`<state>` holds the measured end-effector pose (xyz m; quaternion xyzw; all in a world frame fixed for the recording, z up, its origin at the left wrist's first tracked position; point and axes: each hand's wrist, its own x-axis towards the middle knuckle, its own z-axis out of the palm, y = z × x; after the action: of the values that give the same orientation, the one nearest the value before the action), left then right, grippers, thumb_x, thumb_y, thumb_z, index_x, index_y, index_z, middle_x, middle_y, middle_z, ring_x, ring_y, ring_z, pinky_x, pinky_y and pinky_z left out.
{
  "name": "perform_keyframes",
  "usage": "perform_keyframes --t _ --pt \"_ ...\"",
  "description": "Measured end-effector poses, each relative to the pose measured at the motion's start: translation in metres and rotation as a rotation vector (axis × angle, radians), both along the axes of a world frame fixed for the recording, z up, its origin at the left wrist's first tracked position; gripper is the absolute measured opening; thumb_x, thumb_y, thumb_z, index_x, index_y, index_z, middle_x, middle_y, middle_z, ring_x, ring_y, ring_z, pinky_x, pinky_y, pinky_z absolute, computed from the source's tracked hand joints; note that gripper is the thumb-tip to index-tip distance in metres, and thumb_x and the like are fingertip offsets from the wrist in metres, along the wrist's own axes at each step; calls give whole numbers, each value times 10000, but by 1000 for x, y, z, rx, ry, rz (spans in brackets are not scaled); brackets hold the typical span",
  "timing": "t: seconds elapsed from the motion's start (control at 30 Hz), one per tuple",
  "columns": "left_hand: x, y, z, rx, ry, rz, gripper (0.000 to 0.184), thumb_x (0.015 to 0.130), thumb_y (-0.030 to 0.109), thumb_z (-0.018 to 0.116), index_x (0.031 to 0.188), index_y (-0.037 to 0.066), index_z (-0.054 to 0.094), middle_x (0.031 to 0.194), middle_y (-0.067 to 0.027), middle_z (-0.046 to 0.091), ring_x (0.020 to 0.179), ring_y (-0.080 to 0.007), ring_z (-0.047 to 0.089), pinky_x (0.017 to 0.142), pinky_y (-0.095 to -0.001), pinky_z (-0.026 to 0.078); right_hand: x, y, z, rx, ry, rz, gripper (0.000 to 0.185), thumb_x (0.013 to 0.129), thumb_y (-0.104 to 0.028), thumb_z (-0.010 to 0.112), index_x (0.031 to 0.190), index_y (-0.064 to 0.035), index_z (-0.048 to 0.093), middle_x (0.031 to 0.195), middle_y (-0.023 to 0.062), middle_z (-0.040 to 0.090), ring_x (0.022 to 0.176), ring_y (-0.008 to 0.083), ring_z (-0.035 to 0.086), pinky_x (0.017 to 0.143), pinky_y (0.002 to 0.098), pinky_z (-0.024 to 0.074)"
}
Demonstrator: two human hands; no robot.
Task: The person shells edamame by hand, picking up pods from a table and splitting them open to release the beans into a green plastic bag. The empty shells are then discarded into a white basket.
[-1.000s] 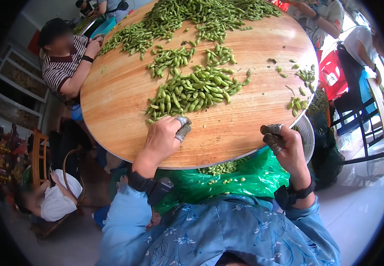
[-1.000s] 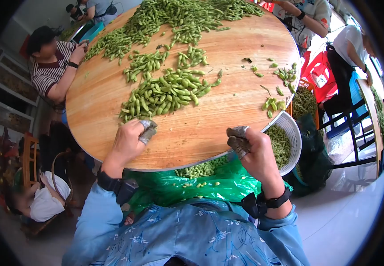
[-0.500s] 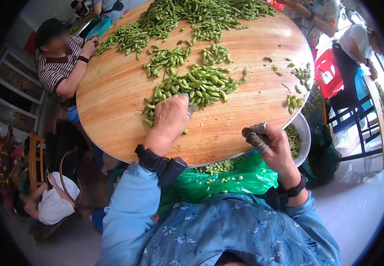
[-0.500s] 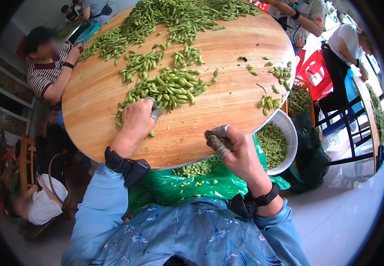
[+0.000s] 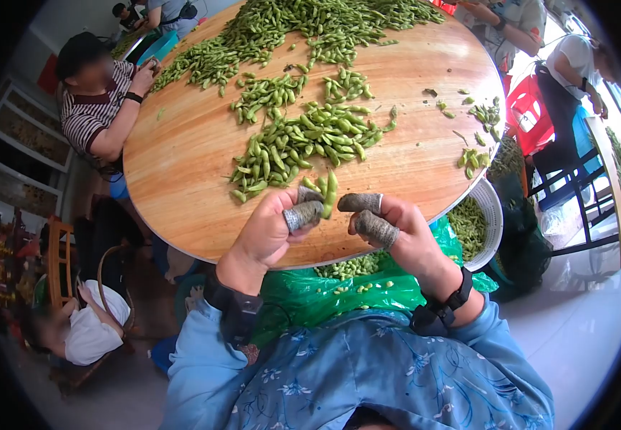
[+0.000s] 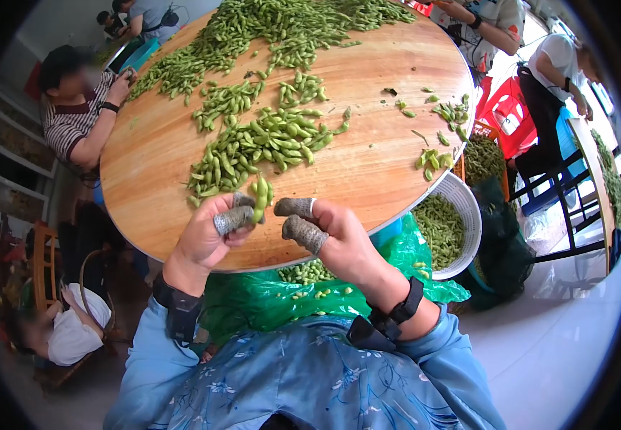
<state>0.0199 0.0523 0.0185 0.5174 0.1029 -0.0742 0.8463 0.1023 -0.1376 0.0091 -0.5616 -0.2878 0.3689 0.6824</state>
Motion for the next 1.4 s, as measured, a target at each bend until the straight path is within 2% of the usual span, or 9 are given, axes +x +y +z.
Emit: perform_keyframes --t 0.07,0.3,0.37,0.4,0.47,0.5,0.8,1.33,1.4 --pt "-5 -8 -3 -68 7 -20 131 783 121 562 863 18 573 618 56 455 487 -2 323 432 -138 224 0 0 7 72 274 56 278 843 -169 516 1072 -13 522 814 -29 552 704 35 470 621 178 387" --pt "-10 -21 -11 -198 124 -146 130 809 119 505 881 18 544 626 36 472 503 -28 399 434 -163 307 -2 4 0 40 310 73 236 828 -197 542 1002 -37 553 782 -41 551 667 24 447 581 163 355" --pt "-12 -41 -12 694 -341 89 118 805 112 506 849 5 525 644 -39 540 531 -157 520 477 -275 401 -4 5 2 103 220 26 253 818 -223 557 1000 -47 559 804 -39 560 677 23 454 582 165 356" --pt "-14 -41 -10 693 -338 92 118 805 112 506 849 5 525 644 -39 540 531 -157 520 477 -275 401 -5 4 3 101 221 29 253 818 -223 557 1000 -47 559 804 -39 560 677 23 454 582 165 356" --pt "-16 -38 -6 1154 -340 139 119 793 104 509 833 -8 511 708 -134 575 633 -308 564 555 -378 434 -5 2 5 68 215 -14 263 812 -236 565 996 -49 560 823 -38 567 688 23 458 586 166 356" --pt "-19 -41 0 1230 -309 177 128 769 105 523 833 -5 515 719 -184 552 658 -359 538 552 -405 426 -5 0 6 68 214 -13 263 812 -236 565 996 -49 560 823 -38 567 688 23 458 586 166 356" --pt "-21 -45 -3 1632 -553 177 214 581 10 528 789 17 478 697 -131 508 673 -314 521 526 -404 415 -10 -9 6 23 256 8 188 814 -225 557 863 -47 592 740 -46 559 616 21 421 535 169 321" --pt "-22 -44 -11 1719 -675 144 162 594 27 511 753 16 485 677 -107 504 640 -282 521 494 -368 417 -13 -5 -6 123 236 -32 133 813 -119 552 875 -1 561 787 23 582 738 79 526 682 210 420" --pt "-22 -46 -17 1393 -607 211 95 705 33 539 787 6 500 662 -133 512 584 -290 518 516 -358 413 -12 -4 -9 138 268 -28 132 808 -116 562 871 0 561 793 25 583 740 81 530 692 217 426"
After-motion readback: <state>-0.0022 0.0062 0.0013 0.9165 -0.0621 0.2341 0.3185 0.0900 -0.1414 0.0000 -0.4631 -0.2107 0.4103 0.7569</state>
